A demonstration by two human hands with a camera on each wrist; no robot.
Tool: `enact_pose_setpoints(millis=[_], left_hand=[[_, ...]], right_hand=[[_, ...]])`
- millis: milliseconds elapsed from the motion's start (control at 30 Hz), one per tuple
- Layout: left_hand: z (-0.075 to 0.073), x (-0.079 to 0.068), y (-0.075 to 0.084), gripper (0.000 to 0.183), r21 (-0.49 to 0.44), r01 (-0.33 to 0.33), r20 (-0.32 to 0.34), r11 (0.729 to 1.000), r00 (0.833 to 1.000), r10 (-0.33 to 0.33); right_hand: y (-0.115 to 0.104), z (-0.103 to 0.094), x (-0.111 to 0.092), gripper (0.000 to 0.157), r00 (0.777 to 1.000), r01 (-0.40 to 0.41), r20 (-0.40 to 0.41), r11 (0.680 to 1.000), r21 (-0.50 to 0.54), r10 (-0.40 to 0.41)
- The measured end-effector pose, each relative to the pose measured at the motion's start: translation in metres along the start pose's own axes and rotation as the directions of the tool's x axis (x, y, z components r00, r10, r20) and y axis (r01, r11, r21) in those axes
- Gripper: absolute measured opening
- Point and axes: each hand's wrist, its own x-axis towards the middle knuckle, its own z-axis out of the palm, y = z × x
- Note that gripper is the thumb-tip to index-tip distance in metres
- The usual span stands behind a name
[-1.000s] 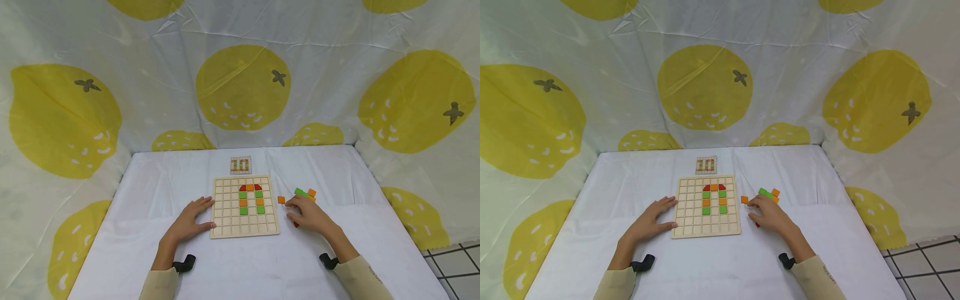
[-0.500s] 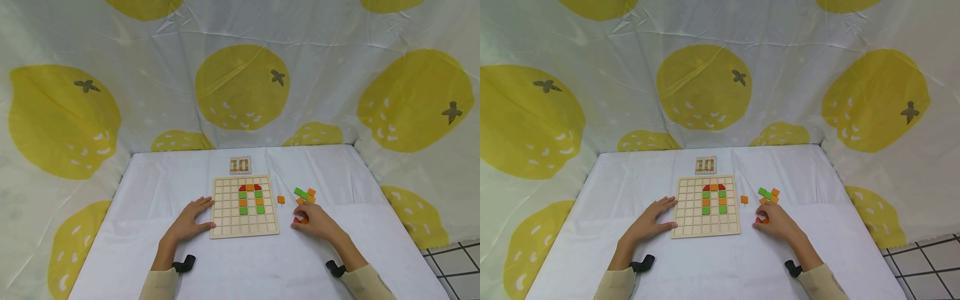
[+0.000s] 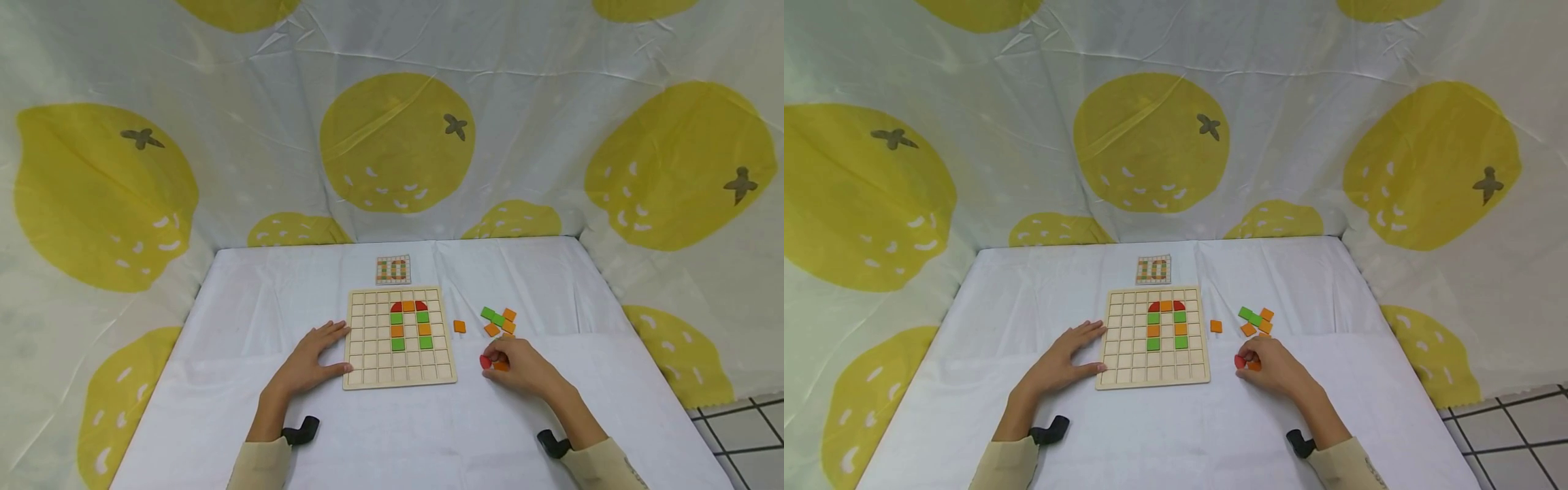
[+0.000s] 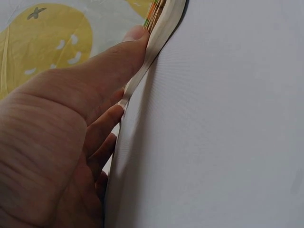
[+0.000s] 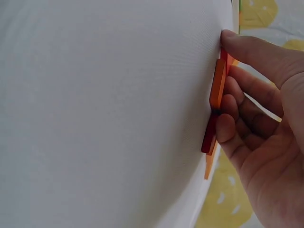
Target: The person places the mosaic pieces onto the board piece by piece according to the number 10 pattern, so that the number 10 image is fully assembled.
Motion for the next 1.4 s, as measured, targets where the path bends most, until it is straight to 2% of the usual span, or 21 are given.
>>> enact_pose_setpoints(millis=[267,567,767,1033,1400], left_hand=[[-0.001,-0.001,0.002,0.083,0.01,0.003,0.0,1.0,1.0,-0.003],[-0.001,-0.001,0.002,0.082,0.01,-0.006,-0.01,1.0,1.0,0.006],[0.0,-0.001,0.002,0.082,0.005,-0.012,-0.01,1.0,1.0,0.012],[-0.001,0.0,0.0,0.083,0.013,0.002,0.004,1.0,1.0,-0.002],[-0.002,0.0,0.002,0.083,0.003,0.002,0.012,1.0,1.0,-0.002]], right_hand=[[-0.004,0.003,0.001,0.018,0.998,0.056,-0.016,0.998,-0.022,-0.057],[-0.017,0.008,0.012,0.018,0.995,0.067,-0.067,0.998,-0.012,-0.068],[-0.042,0.012,0.027,0.018,0.993,0.094,-0.07,0.996,0.007,-0.093],[-0.076,0.026,0.051,0.019,0.979,0.204,-0.042,0.978,0.049,-0.202],[-0.106,0.049,0.07,0.02,0.973,0.226,0.033,0.974,0.001,-0.226]])
